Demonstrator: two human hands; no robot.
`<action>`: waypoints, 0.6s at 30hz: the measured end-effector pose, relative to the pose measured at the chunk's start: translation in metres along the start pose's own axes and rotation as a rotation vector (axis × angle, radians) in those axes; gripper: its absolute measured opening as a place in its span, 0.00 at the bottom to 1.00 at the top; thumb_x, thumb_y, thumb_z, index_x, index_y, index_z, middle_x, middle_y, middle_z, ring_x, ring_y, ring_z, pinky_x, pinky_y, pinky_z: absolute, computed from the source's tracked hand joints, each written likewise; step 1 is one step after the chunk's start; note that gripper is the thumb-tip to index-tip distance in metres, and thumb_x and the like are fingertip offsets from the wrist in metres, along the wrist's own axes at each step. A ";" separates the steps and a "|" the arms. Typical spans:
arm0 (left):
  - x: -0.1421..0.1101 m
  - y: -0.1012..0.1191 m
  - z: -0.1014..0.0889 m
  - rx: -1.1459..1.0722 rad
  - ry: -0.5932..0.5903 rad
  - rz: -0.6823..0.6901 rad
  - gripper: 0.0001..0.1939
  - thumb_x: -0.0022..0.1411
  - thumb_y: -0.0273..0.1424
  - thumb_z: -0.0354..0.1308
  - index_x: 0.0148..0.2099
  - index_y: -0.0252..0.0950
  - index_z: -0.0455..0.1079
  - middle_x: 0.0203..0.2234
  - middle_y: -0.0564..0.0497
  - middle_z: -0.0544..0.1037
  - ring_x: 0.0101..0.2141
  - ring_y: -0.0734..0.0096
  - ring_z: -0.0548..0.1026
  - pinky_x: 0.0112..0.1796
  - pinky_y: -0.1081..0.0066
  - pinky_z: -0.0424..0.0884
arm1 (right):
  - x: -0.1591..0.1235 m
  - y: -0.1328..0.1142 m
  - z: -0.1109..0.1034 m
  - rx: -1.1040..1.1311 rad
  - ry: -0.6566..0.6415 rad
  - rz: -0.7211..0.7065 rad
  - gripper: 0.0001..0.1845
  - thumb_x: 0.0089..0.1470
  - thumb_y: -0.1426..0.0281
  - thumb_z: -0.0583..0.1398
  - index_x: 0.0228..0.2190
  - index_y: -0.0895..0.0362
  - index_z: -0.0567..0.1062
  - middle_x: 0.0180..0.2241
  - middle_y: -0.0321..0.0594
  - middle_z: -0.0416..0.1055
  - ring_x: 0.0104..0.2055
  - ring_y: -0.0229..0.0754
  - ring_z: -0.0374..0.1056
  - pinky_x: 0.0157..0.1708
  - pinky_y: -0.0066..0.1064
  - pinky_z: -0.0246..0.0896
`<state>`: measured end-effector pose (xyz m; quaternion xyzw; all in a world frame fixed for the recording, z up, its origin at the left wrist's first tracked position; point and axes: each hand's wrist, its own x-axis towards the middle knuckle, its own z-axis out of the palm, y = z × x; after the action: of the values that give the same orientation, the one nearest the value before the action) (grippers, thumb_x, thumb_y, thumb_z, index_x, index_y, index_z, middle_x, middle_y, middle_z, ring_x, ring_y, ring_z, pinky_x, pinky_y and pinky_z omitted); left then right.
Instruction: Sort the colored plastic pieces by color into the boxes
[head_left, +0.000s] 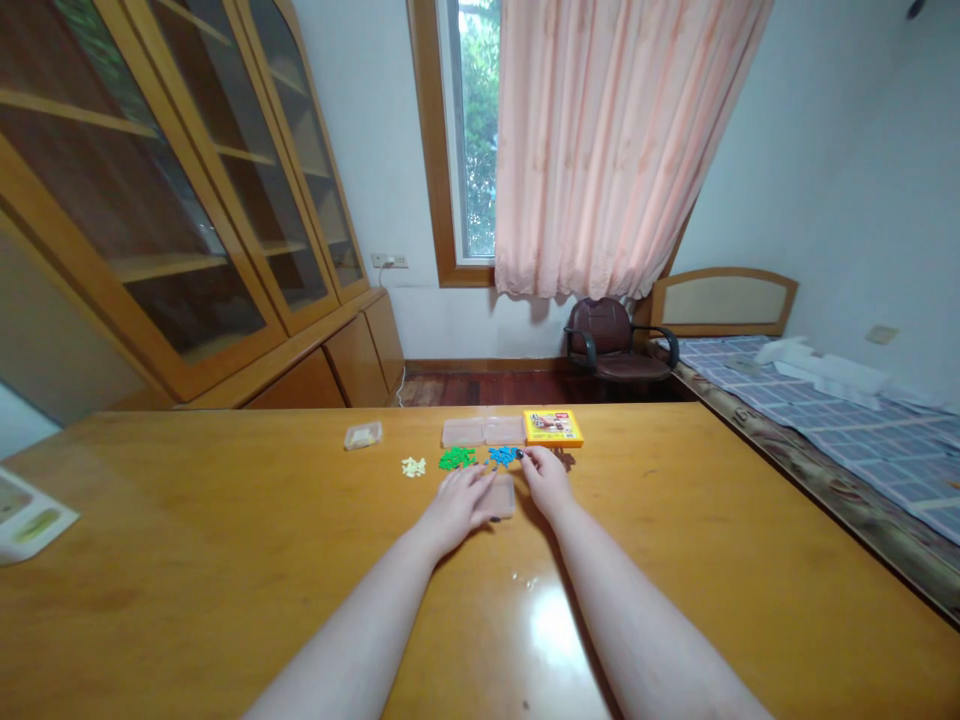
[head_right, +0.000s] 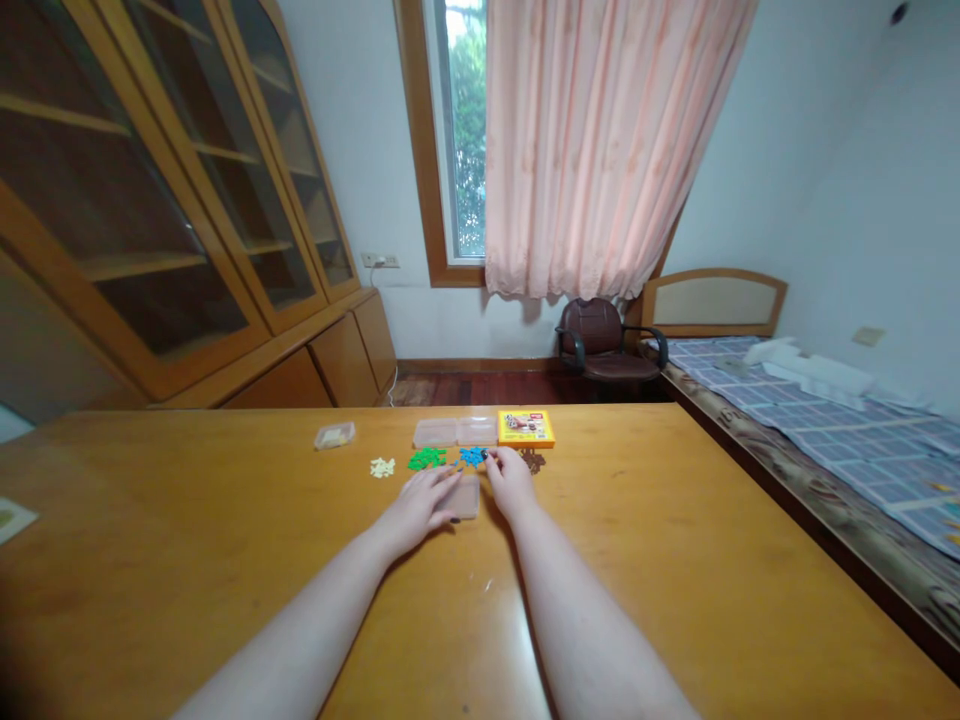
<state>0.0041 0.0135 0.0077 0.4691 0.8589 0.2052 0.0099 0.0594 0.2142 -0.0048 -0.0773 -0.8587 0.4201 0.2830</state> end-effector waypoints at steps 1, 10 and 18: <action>-0.001 -0.002 -0.001 -0.013 0.003 -0.003 0.38 0.53 0.39 0.61 0.64 0.44 0.52 0.60 0.42 0.57 0.60 0.51 0.53 0.57 0.50 0.49 | 0.000 -0.001 -0.001 -0.024 -0.006 -0.009 0.15 0.57 0.64 0.51 0.33 0.58 0.74 0.31 0.43 0.73 0.32 0.42 0.67 0.33 0.32 0.62; -0.007 -0.033 -0.019 -0.115 -0.024 -0.055 0.49 0.39 0.43 0.69 0.63 0.41 0.54 0.58 0.41 0.63 0.58 0.49 0.58 0.57 0.51 0.50 | -0.013 -0.032 -0.018 -0.209 -0.330 -0.514 0.28 0.47 0.58 0.63 0.49 0.55 0.70 0.50 0.47 0.68 0.53 0.49 0.62 0.54 0.43 0.53; -0.004 -0.025 -0.010 -0.685 0.114 -0.102 0.40 0.49 0.37 0.64 0.62 0.38 0.54 0.56 0.40 0.64 0.53 0.57 0.66 0.54 0.56 0.61 | -0.014 -0.028 -0.012 -0.224 -0.324 -0.447 0.42 0.43 0.57 0.65 0.57 0.57 0.60 0.54 0.51 0.64 0.55 0.52 0.60 0.53 0.45 0.56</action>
<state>-0.0159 -0.0055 0.0072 0.3827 0.7617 0.5066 0.1290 0.0803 0.1995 0.0169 0.1510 -0.9296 0.2566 0.2174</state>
